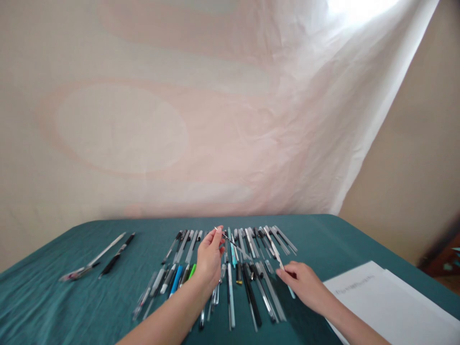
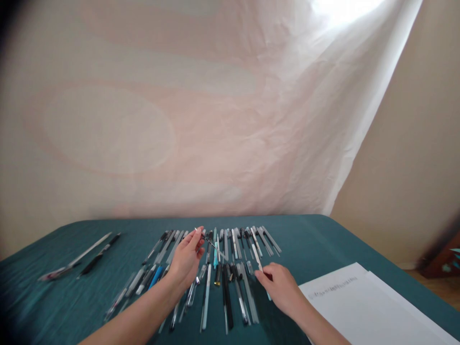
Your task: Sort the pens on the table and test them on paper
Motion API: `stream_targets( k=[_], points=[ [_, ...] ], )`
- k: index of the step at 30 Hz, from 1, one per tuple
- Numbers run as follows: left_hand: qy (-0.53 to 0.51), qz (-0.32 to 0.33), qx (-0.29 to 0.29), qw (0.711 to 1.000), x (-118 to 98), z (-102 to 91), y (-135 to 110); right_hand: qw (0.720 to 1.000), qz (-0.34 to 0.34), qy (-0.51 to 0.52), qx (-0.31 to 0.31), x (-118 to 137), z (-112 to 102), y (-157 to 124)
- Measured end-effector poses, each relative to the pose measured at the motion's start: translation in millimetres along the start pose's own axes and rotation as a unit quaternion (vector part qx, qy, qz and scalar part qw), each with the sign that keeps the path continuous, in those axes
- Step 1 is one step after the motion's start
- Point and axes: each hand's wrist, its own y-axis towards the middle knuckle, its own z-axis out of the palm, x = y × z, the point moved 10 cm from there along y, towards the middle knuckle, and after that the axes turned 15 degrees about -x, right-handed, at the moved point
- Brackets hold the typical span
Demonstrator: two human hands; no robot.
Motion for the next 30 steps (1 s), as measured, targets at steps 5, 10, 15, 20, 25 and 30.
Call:
stream_targets(
  k=[5,10,15,20,25,30],
  points=[
    [0.005,-0.018,0.016,1.000,5.8,3.2,-6.2,0.999,-0.012,-0.050,0.006,-1.6,2.5,-3.2],
    [0.007,-0.023,0.029,0.999,8.8,5.2,-9.7,0.996,-0.010,-0.085,0.017,-4.2,6.4,-7.6],
    [0.009,-0.025,0.033,0.999,9.8,6.3,-13.2,0.993,-0.008,-0.114,0.023,-6.1,8.7,-12.7],
    [0.012,-0.029,0.050,0.998,13.2,8.8,-16.2,0.992,-0.010,-0.125,0.028,-4.2,9.8,-13.8],
    [0.030,-0.049,0.054,0.997,19.0,10.4,-21.7,0.991,-0.004,-0.127,0.039,-6.1,9.6,-12.7],
    [0.061,-0.083,0.096,0.990,31.3,17.6,-37.4,0.997,-0.006,-0.073,0.004,8.2,-2.6,-7.8]
  ],
)
